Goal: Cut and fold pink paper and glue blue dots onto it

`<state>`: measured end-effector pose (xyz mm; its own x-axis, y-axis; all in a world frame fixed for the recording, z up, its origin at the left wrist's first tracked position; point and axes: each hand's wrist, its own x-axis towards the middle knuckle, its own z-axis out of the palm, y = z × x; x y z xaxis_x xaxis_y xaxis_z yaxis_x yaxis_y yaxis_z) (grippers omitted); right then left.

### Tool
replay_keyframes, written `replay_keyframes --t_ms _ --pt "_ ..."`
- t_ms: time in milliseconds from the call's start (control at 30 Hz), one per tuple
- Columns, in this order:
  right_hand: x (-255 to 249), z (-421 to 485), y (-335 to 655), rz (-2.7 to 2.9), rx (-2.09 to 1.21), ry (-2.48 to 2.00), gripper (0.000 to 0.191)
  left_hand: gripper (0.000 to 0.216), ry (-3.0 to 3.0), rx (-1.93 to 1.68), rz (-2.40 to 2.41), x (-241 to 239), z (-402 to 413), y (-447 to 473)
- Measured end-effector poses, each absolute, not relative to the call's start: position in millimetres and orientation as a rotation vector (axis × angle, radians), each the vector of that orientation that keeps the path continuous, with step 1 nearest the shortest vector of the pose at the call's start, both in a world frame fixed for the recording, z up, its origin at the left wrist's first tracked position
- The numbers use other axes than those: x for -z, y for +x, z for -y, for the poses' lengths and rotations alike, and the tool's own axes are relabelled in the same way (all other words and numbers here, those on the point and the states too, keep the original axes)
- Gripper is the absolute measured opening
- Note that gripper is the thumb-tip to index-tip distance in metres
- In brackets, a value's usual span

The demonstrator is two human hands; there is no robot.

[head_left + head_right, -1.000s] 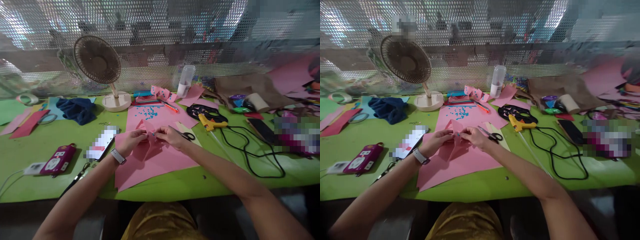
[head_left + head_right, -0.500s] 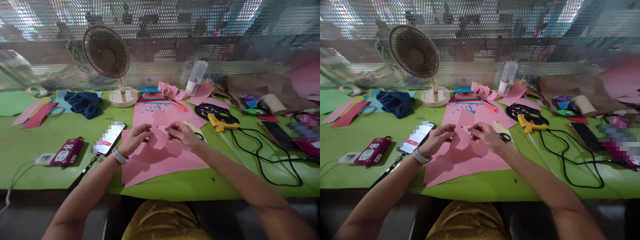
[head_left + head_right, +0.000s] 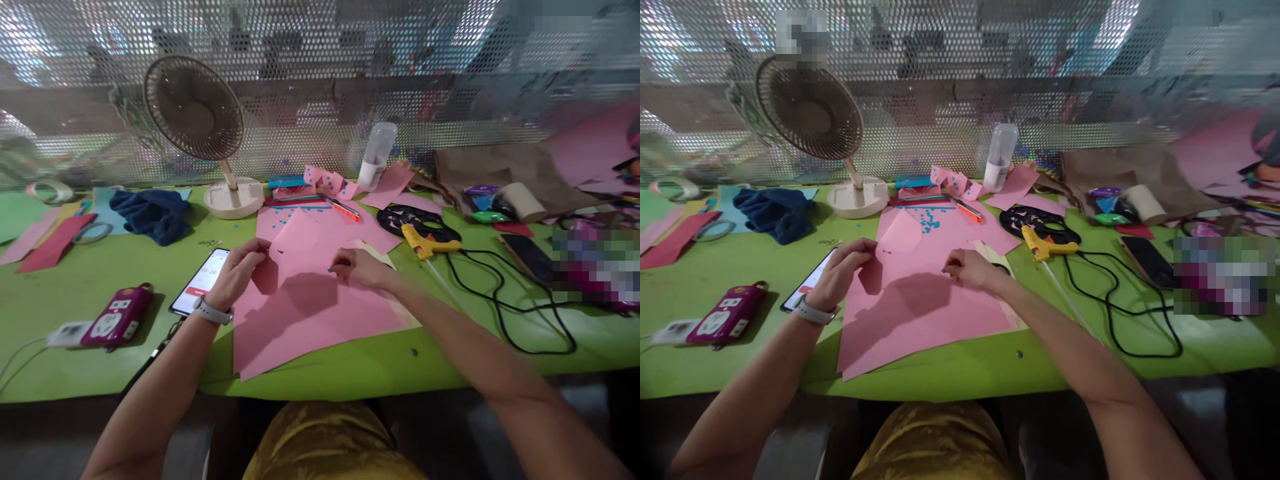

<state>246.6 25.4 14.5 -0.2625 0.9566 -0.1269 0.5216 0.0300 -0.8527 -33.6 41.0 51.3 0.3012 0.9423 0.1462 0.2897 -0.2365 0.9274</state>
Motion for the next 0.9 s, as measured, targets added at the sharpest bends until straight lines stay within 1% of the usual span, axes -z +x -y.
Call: replay_keyframes --t_ms 67,167,233,300,467,633,800,900 --pt "-10.8 -25.2 245.7 1.878 -1.107 -1.499 0.005 0.025 1.853 -0.955 -1.156 -49.2 -38.5 -31.6" --pt "-10.7 -25.4 245.4 1.993 -0.983 -1.5 0.011 0.03 1.985 -0.932 -1.177 -45.1 -36.4 -28.5" --pt "-15.4 -26.8 248.3 2.085 -0.84 -1.524 0.013 0.033 2.05 -0.903 -1.18 -42.8 -36.2 -26.7" --pt "-23.6 -29.5 255.9 2.117 -0.77 -1.561 0.014 0.034 2.107 -0.888 -1.185 -41.0 -36.2 -24.9" --pt "-45.0 -36.5 297.8 1.92 -0.661 -1.605 0.015 0.036 2.205 -0.861 -1.149 -37.0 -36.7 -22.2" --pt "-47.5 -34.2 336.4 1.931 -0.524 -1.722 0.014 0.037 2.311 -0.833 -1.086 -34.2 -36.4 -21.8" --pt "-58.5 -22.5 355.5 1.864 -0.25 -1.866 0.017 0.038 2.378 -0.759 -1.045 -32.5 -35.9 -19.4" --pt "-69.7 -15.8 382.0 1.802 0.005 -2.054 0.018 0.038 2.385 -0.758 -1.027 -30.9 -37.0 -18.7"
